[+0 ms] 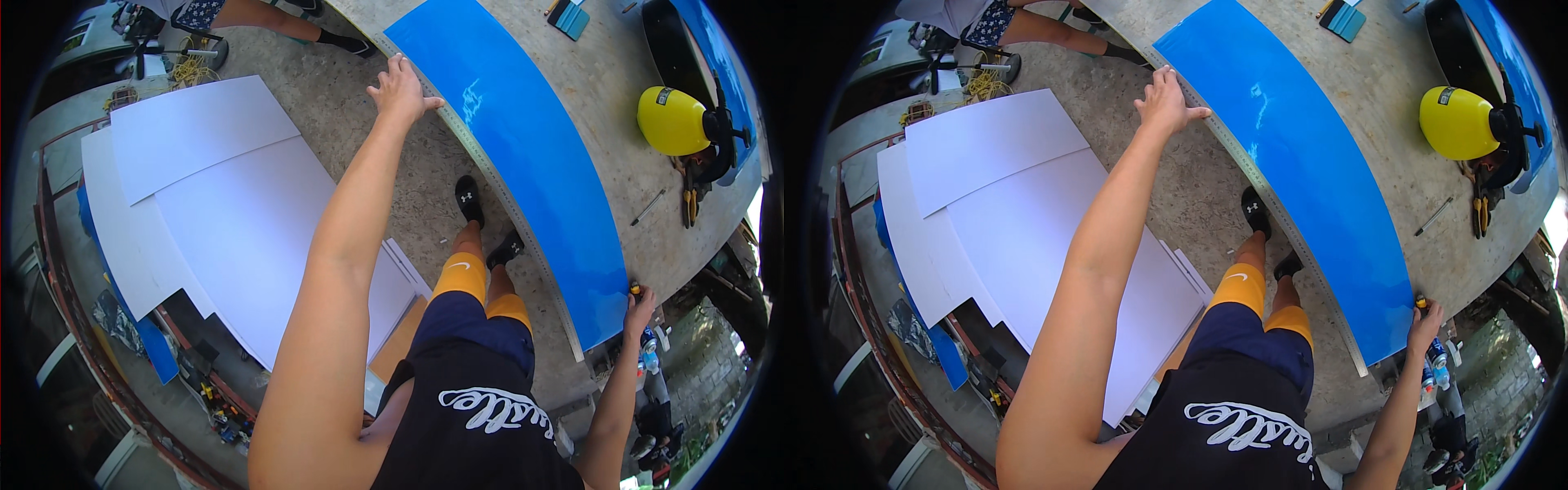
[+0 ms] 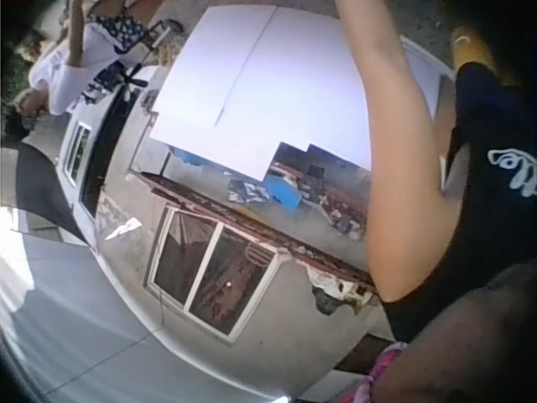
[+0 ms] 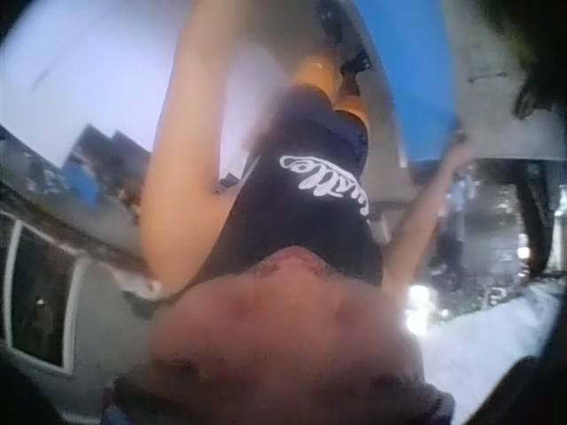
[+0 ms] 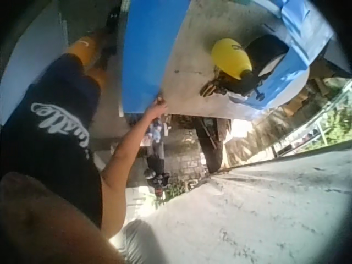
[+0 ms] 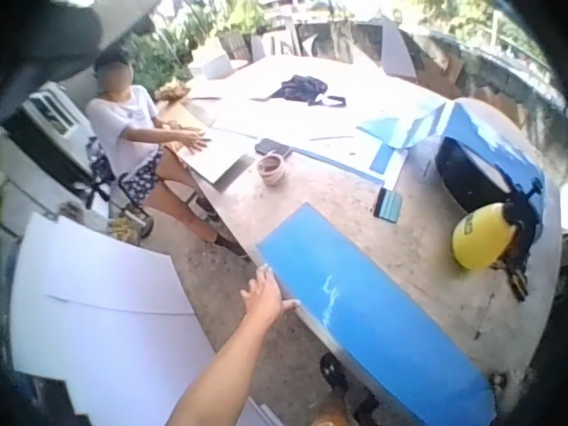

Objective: Cutting a blue vinyl sheet using a ruler and a utility knife on a workbench.

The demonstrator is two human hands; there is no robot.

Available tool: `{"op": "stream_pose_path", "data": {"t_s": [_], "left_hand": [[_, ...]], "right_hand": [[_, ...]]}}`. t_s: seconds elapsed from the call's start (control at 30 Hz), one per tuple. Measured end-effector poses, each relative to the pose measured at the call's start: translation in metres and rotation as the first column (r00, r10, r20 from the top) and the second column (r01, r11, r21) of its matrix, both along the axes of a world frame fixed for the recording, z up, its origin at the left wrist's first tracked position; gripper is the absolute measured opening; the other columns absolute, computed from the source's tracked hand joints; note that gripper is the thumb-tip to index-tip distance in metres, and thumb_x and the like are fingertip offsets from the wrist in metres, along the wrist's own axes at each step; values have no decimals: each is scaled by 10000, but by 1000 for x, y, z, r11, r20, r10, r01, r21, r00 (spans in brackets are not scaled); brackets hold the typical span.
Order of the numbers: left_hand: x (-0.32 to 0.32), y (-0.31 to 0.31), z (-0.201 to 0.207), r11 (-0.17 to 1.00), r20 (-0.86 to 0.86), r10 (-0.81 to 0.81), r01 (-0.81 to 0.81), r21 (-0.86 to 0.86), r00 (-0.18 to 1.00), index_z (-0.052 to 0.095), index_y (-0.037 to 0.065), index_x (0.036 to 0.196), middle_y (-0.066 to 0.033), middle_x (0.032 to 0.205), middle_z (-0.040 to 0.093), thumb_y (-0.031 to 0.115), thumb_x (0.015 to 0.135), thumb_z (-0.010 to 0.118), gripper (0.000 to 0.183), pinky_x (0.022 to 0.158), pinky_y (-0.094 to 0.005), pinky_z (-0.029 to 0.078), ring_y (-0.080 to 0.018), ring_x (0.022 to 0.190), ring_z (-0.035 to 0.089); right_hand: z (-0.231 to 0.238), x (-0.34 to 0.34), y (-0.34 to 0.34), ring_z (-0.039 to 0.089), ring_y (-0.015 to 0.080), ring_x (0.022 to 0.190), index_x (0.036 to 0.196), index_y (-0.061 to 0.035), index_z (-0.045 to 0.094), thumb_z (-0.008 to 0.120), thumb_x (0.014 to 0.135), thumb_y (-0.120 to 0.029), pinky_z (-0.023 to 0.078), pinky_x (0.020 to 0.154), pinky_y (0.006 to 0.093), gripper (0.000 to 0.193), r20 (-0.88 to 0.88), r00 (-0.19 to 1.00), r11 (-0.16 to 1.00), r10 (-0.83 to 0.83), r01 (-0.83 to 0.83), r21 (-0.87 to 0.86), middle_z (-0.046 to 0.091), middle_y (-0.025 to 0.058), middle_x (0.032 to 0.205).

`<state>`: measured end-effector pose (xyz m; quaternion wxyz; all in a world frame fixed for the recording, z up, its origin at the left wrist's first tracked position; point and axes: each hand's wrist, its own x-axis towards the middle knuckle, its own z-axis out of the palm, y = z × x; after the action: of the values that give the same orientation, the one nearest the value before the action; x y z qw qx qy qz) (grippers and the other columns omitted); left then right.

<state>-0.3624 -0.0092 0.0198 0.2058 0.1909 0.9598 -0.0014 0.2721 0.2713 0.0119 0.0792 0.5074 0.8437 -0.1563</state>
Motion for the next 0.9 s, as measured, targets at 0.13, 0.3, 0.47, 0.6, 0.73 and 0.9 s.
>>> {"op": "stream_pose_path", "data": {"t_s": [0.13,0.3,0.47,0.6,0.73,0.9], "left_hand": [[2,1,-3,1000,2,15,-15,18,1000,331,50,1550,-87,1652,276,532,635,932,1196,1075,-608,377,-342,1402,440],[6,3,-3,998,11,27,-28,49,1000,343,34,1542,-95,1650,273,506,653,931,1165,1063,-613,380,-349,1392,445],[9,1,6,998,28,26,-28,58,999,340,4,1535,-98,1630,297,490,663,930,1159,1046,-624,389,-347,1372,459],[9,0,4,997,38,29,-32,64,999,338,4,1536,-97,1623,305,481,668,929,1153,1045,-632,388,-346,1360,465],[12,2,3,996,19,23,-24,82,1000,340,9,1536,-91,1619,312,476,666,931,1150,1041,-634,389,-343,1351,468],[13,2,5,996,10,34,-35,87,999,349,13,1530,-75,1616,320,463,666,933,1136,1034,-631,394,-330,1348,470]], "right_hand": [[4,3,4,613,402,1046,1129,-1,597,743,797,40,490,914,446,365,25,1000,1000,18,-17,-9,610,195,1090],[21,-10,0,619,393,1046,1226,34,555,650,901,-26,489,926,437,344,-1,999,993,53,-53,103,585,212,1115],[60,-155,-47,615,250,986,1297,31,542,564,1000,-70,500,891,374,315,-322,946,980,-29,-36,-196,572,159,1101],[61,-295,-78,607,192,905,1277,22,564,478,1051,-140,504,828,326,292,-450,891,879,58,-259,-400,607,99,1036],[72,-424,-119,605,169,831,1234,19,593,523,1014,-117,503,781,332,268,-428,904,712,9,-306,-632,647,81,951],[56,-509,-142,679,333,919,1340,4,545,601,963,-111,516,839,427,398,-381,892,620,244,-446,-646,688,214,1028]]}}
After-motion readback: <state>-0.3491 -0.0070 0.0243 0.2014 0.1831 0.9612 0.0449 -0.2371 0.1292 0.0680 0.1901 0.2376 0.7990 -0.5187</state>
